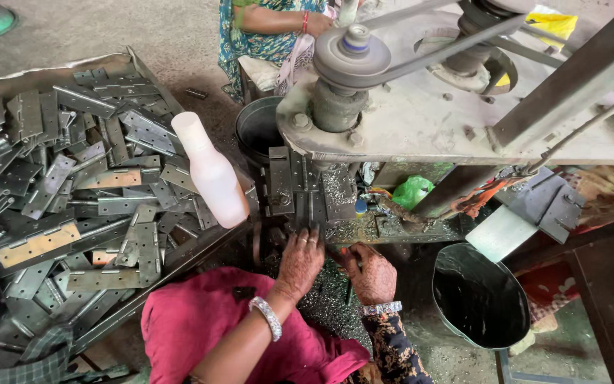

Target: The person repeatedly picks up metal hinges from a pile and presses them against a rotating grinding wheel to smooth the edges. After each grind, the hinge is placed into a metal bin. The process is continuous and repetitive throughout the clip.

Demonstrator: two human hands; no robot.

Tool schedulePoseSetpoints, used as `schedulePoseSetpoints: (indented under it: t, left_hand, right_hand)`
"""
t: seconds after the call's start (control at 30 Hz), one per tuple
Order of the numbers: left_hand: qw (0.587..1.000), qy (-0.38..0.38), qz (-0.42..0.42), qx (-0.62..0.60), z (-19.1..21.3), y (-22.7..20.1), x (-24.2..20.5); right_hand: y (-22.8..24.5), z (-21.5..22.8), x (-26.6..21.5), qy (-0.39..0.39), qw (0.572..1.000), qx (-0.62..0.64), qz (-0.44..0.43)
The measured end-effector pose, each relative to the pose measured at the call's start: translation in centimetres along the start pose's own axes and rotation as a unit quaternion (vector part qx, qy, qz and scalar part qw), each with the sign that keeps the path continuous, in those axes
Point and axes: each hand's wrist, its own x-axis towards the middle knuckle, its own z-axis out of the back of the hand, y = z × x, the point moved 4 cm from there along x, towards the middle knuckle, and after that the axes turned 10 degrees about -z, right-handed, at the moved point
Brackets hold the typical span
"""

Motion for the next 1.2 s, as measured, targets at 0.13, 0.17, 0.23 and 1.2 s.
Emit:
schedulePoseSetpoints:
  t: [0.13, 0.17, 0.23, 1.2]
  left_hand:
    - [0.99, -0.04, 0.064, -0.119, -2.3, 0.1, 0.0]
    - [0.988, -0.015, 0.094, -0.122, -2.6, 0.5, 0.0]
    - [0.98, 0.026, 0.155, -0.12, -2.8, 2.0, 0.8]
    - [0.973, 0.19, 0.129, -0.035, -4.8, 4.5, 4.4]
  right_hand:
    - [0.2, -0.4, 0.5, -0.001, 0.999, -0.037, 0.01]
    - [-0.2, -0.7, 0.4, 0.024, 0.998, -0.065, -0.009]
    - [-0.9, -1.7, 1.2, 0.067, 0.99, -0.119, -0.041]
    - [-10.7, -11.6, -1.9, 0.265, 0.936, -0.153, -0.172]
